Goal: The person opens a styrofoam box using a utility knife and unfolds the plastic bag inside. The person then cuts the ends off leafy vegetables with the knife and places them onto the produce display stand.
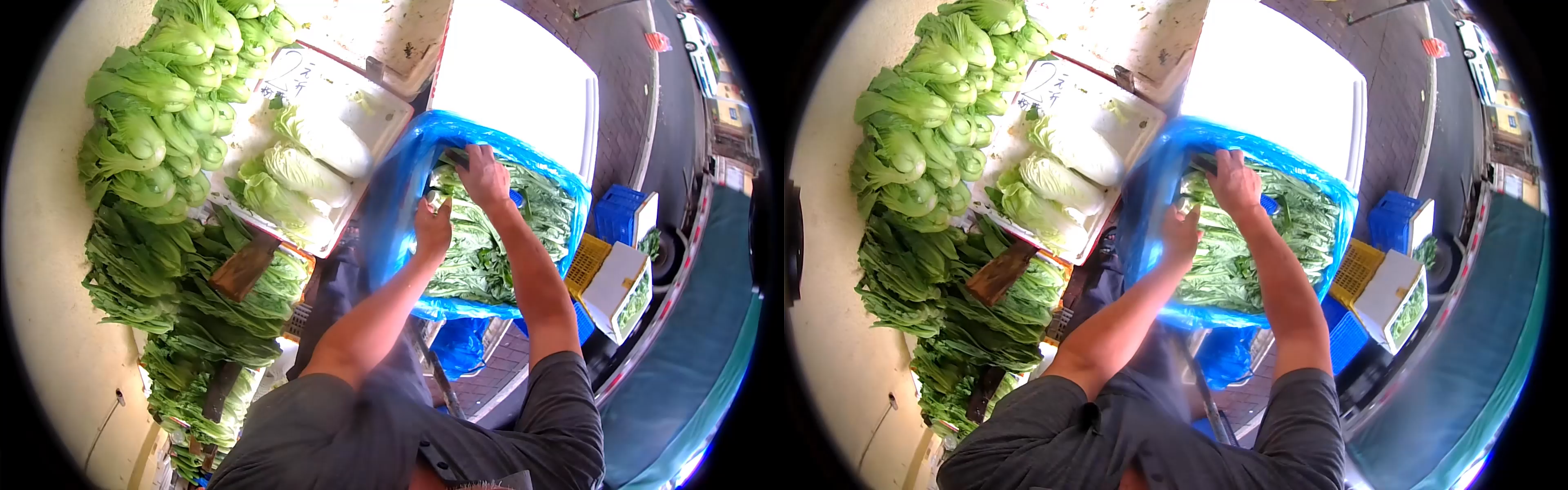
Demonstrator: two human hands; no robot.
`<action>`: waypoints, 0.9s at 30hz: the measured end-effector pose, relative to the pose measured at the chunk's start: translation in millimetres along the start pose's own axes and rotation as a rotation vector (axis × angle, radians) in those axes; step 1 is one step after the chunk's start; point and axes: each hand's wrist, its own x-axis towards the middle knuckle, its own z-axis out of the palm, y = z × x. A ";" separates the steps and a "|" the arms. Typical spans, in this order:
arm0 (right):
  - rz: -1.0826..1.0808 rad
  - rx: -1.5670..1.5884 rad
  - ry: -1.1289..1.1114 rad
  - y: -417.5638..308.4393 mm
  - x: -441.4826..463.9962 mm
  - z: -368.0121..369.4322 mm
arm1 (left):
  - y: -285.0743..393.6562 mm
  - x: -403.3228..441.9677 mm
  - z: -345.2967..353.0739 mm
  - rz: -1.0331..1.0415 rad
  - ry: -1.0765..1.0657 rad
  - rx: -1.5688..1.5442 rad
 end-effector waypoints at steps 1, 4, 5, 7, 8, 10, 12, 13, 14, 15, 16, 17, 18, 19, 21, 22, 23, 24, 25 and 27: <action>0.002 0.025 0.036 3.6 -0.8 2.8 | 0.3 2.8 1.4 0.013 0.002 0.013; 0.020 0.095 0.128 11.6 -4.2 4.1 | -7.8 8.1 9.3 0.032 0.082 0.085; 0.051 0.092 0.122 13.8 -3.2 3.3 | -11.0 10.4 11.1 0.095 0.116 0.136; 0.118 0.087 0.111 20.0 -3.8 4.1 | -11.4 9.4 13.7 0.222 0.180 0.241; 0.041 0.104 0.141 25.3 -1.9 8.1 | -12.8 9.2 14.6 0.184 0.167 0.249; 0.032 0.125 0.097 33.1 1.5 8.2 | 11.5 3.2 12.9 0.109 0.139 0.269; 0.021 0.149 0.074 31.2 -1.1 3.2 | 20.8 2.8 9.4 0.081 0.090 0.250; 0.026 0.148 0.073 31.0 -2.6 3.7 | 23.4 4.9 9.0 0.070 0.067 0.240; 0.032 0.147 0.072 30.8 -4.5 4.4 | 25.1 7.0 9.7 0.119 0.081 0.292; 0.037 0.146 0.069 30.8 -6.9 5.1 | 24.4 9.3 11.0 0.167 0.094 0.344; 0.039 0.147 0.072 31.7 -9.8 7.8 | 23.9 11.1 12.8 0.213 0.106 0.395; 0.040 0.146 0.076 33.7 -11.9 11.5 | 19.2 16.8 15.0 0.200 0.086 0.335; 0.038 0.146 0.082 34.1 -11.3 13.1 | 16.2 24.0 15.7 0.190 0.069 0.276; 0.020 0.147 0.063 35.8 -9.9 12.6 | 12.0 28.3 14.8 0.181 0.056 0.219; -0.009 0.159 0.025 40.7 -5.6 8.8 | 11.2 23.0 13.4 0.207 0.080 0.261; -0.051 0.148 0.043 43.7 -3.8 6.2 | 16.2 16.6 12.9 0.219 0.085 0.284; -0.071 0.170 0.047 47.0 -3.5 2.2 | 17.8 11.3 12.4 0.170 0.056 0.260; -0.083 0.196 0.031 49.8 -4.0 -3.6 | 20.3 6.7 13.2 0.122 0.027 0.231; -0.099 0.221 0.015 51.5 -3.0 -9.9 | 23.4 1.9 14.2 0.075 0.001 0.201; -0.038 0.238 -0.078 50.6 0.3 -25.7 | 29.8 -18.3 19.4 0.147 -0.010 0.248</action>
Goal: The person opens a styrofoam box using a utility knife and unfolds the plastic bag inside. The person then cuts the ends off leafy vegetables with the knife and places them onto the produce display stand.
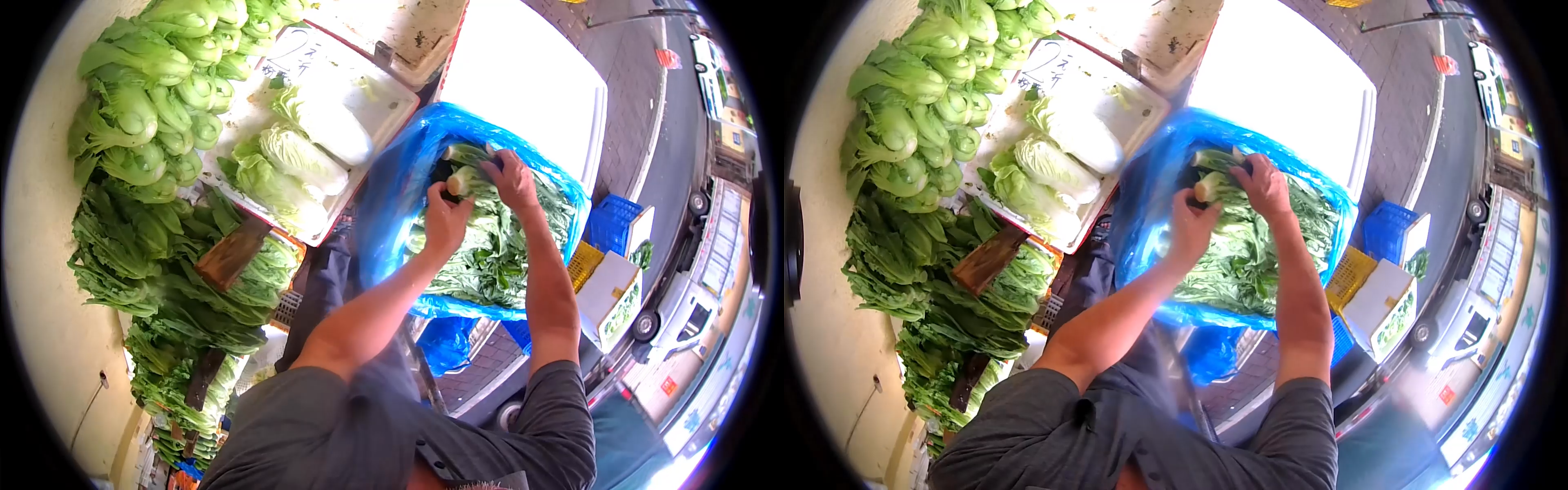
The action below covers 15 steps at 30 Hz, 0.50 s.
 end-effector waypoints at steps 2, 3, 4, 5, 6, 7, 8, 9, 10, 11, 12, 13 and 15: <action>0.014 0.012 -0.040 -3.2 1.0 0.6 | 3.5 -0.1 -3.2 -0.016 0.009 -0.032; -0.003 0.004 -0.033 -0.8 0.7 3.9 | -1.7 7.2 -3.2 0.001 0.029 -0.071; -0.021 -0.007 -0.021 1.6 2.2 4.5 | -9.8 18.9 0.2 0.023 0.046 -0.115; 0.000 0.006 -0.056 0.7 3.5 5.1 | -36.8 36.6 6.9 0.057 0.066 -0.122; -0.013 0.005 -0.022 1.8 3.3 5.8 | -27.9 38.8 7.3 0.054 0.074 -0.088; -0.024 0.010 0.007 1.5 1.9 9.7 | -13.4 35.9 3.6 0.046 0.086 -0.047; -0.037 0.017 0.040 -0.1 0.8 13.8 | -3.9 33.0 -1.3 0.042 0.097 -0.005; 0.012 -0.010 -0.005 -5.1 0.9 11.0 | -4.4 31.3 4.1 0.062 0.162 0.042; 0.005 -0.007 -0.012 -6.4 0.1 12.3 | -5.7 31.4 6.0 0.049 0.180 0.044; 0.000 -0.007 -0.018 -7.1 -2.0 12.8 | -6.6 31.5 8.9 0.034 0.194 0.045; -0.005 -0.007 -0.024 -7.7 -4.2 11.3 | -5.8 30.1 10.9 0.020 0.208 0.045; -0.012 -0.003 -0.028 -8.2 -6.7 7.4 | -6.1 26.1 10.8 0.047 0.195 0.044; -0.029 0.011 -0.032 -13.7 -16.4 -2.1 | -8.5 12.5 4.3 0.109 0.173 0.048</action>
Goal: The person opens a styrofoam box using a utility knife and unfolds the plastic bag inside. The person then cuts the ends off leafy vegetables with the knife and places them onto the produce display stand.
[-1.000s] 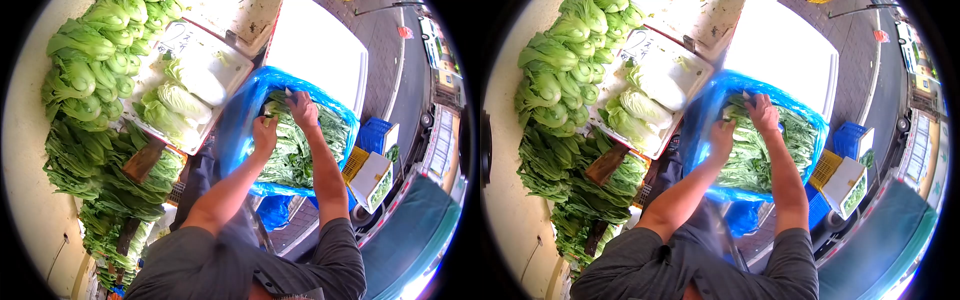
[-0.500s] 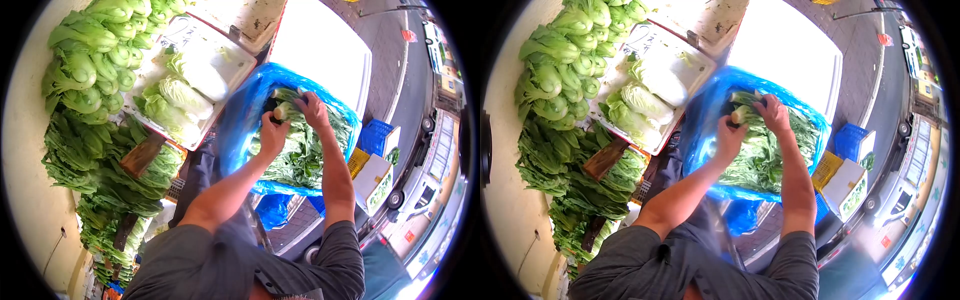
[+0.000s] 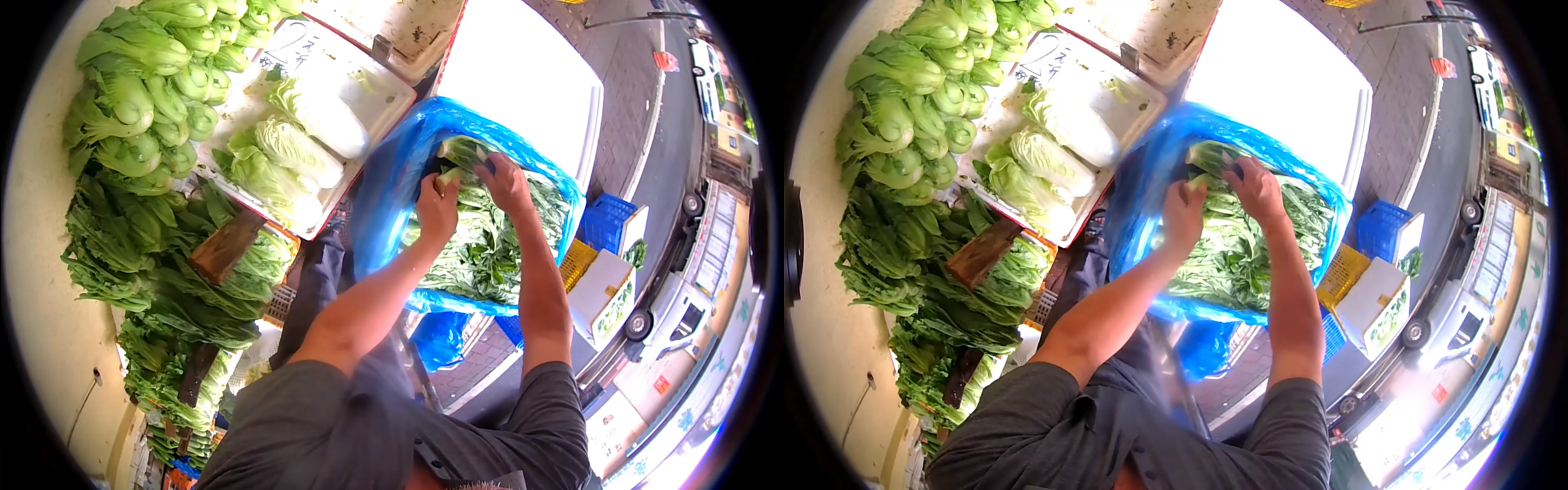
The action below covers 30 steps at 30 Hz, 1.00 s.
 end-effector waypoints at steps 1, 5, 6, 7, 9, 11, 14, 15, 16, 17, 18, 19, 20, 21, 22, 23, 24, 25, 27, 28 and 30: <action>-0.004 0.026 0.018 -6.9 -8.6 -5.2 | 1.3 -8.6 -5.2 0.022 -0.012 -0.036; 0.002 0.098 0.124 -24.6 -59.5 -33.7 | 12.5 -53.3 -18.3 0.112 -0.130 -0.111; 0.018 0.123 0.153 -25.7 -77.6 -37.3 | 12.0 -66.2 -24.0 0.160 -0.165 -0.106; 0.032 0.148 0.182 -26.6 -96.4 -41.0 | 11.3 -78.2 -30.3 0.209 -0.200 -0.101; 0.077 0.140 0.206 -28.6 -137.3 -41.2 | -2.5 -102.2 -43.3 0.263 -0.301 -0.027; 0.222 0.205 0.186 -27.2 -183.6 -32.0 | -14.5 -118.0 -53.6 0.317 -0.392 0.002; 0.244 0.140 0.374 -22.6 -241.7 3.3 | -24.9 -131.0 -65.1 0.403 -0.506 0.084; 0.335 0.118 0.422 -16.6 -261.0 23.8 | -26.0 -131.9 -67.9 0.485 -0.525 0.125; 0.460 0.266 0.462 -28.2 -267.9 31.4 | -26.4 -129.9 -69.4 0.570 -0.548 0.166; 0.583 0.417 0.502 -39.3 -275.3 38.2 | -28.1 -130.8 -71.2 0.656 -0.572 0.206; 0.760 0.781 0.552 -41.4 -287.7 56.9 | -39.8 -135.6 -72.3 0.562 -0.628 0.227; 0.947 1.130 0.675 -48.5 -295.2 69.7 | -41.3 -137.3 -73.9 0.593 -0.659 0.269; 0.966 1.349 0.834 -53.7 -297.1 81.6 | -42.1 -137.2 -74.8 0.627 -0.690 0.309; 0.968 1.564 0.994 -61.3 -299.4 84.6 | -44.0 -138.3 -75.4 0.660 -0.717 0.347; 0.799 1.742 0.897 -72.9 -305.4 75.3 | -47.0 -138.3 -75.4 0.665 -0.766 0.392; 0.860 1.869 0.971 -83.6 -301.7 72.0 | -50.1 -141.0 -77.0 0.679 -0.798 0.425; 0.952 1.930 1.036 -89.5 -303.6 67.3 | -43.8 -141.6 -78.2 0.697 -0.831 0.460; 1.040 1.992 1.100 -94.5 -303.6 61.1 | -39.1 -140.6 -77.7 0.718 -0.862 0.494; 1.147 1.978 1.065 -93.9 -309.5 56.2 | -40.4 -140.9 -74.8 0.737 -0.881 0.480; 1.136 1.894 1.041 -85.0 -316.4 67.7 | -37.4 -139.6 -74.1 0.733 -0.908 0.471; 1.158 1.634 0.909 -74.9 -324.3 82.5 | -25.4 -140.1 -72.0 0.753 -0.919 0.467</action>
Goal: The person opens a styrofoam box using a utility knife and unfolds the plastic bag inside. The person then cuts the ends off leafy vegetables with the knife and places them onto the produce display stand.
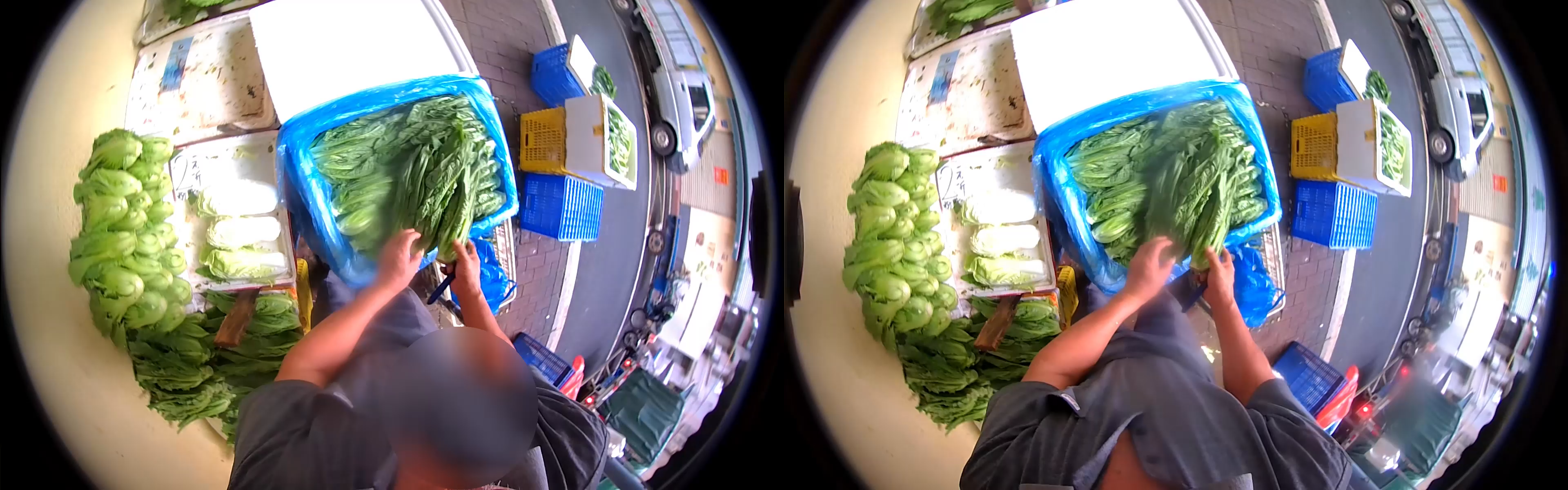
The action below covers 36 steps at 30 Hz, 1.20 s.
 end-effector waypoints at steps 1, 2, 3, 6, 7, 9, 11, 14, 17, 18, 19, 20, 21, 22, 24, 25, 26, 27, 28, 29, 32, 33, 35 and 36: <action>-0.001 -0.014 0.010 1.7 2.7 -2.1 | 6.8 3.9 -5.7 -0.025 -0.027 -0.012; 0.004 0.004 0.006 0.3 5.0 -7.1 | 13.6 8.1 -11.3 -0.050 -0.051 -0.021; 0.011 0.019 -0.002 -3.9 7.1 -11.9 | 17.3 12.5 -15.7 -0.078 -0.072 -0.028; -0.018 0.157 -0.067 -21.1 -6.5 -23.7 | 29.2 25.1 -21.7 -0.251 -0.205 -0.199; -0.004 0.233 -0.102 -38.2 -24.5 -21.8 | 35.5 30.3 -23.0 -0.299 -0.264 -0.255; -0.018 0.236 -0.088 -53.4 -47.6 -30.0 | 50.8 39.6 -21.4 -0.489 -0.496 -0.415; -0.031 0.335 -0.067 -62.7 -68.2 -40.6 | 65.2 47.8 -7.3 -0.729 -0.735 -0.613; -0.118 0.386 -0.169 -78.0 -98.6 -54.8 | 98.5 57.6 24.6 -0.828 -0.975 -1.207; -0.160 0.439 -0.217 -89.2 -117.3 -66.7 | 129.8 64.2 59.9 -0.732 -1.014 -1.517; -0.203 0.434 -0.228 -97.5 -120.4 -67.7 | 139.2 67.7 68.1 -0.720 -0.969 -1.548; -0.233 0.350 -0.226 -99.2 -117.0 -77.3 | 148.4 71.2 76.6 -0.706 -0.925 -1.578; -0.293 0.216 -0.050 -96.1 -110.2 -84.4 | 152.2 78.1 80.1 -0.816 -0.910 -1.586; -0.341 0.079 0.125 -91.4 -105.5 -89.8 | 153.2 83.9 81.8 -0.928 -0.887 -1.589; -0.420 0.107 0.168 -98.7 -112.0 -91.5 | 159.9 86.2 83.8 -0.929 -0.759 -1.572; -0.476 0.121 0.157 -93.0 -110.8 -100.3 | 167.0 92.8 87.2 -0.888 -0.580 -1.552; -0.527 0.044 0.164 -89.0 -112.8 -101.1 | 166.7 91.7 88.2 -0.900 -0.531 -1.538; -0.535 -0.041 0.170 -84.5 -117.7 -99.9 | 166.1 90.7 89.1 -0.911 -0.483 -1.523; -0.543 -0.126 0.177 -86.1 -126.6 -89.8 | 165.8 90.3 90.0 -0.920 -0.436 -1.509; -0.672 -0.244 0.221 -83.2 -130.9 -79.1 | 161.5 89.1 91.9 -0.937 -0.424 -1.504; -0.898 -0.491 0.233 -63.6 -116.3 -85.6 | 157.3 86.8 93.9 -0.934 -0.414 -1.490; -0.872 -0.517 0.209 -73.0 -127.6 -69.0 | 156.8 78.1 90.7 -0.959 -0.381 -1.430; -0.886 -0.550 0.206 -73.5 -126.1 -68.3 | 157.7 75.4 89.5 -0.968 -0.380 -1.425; -0.914 -0.617 0.206 -75.2 -122.3 -69.3 | 160.1 70.8 88.1 -0.988 -0.383 -1.417; -0.964 -0.631 0.201 -73.8 -118.5 -71.3 | 159.8 69.3 88.1 -0.992 -0.399 -1.408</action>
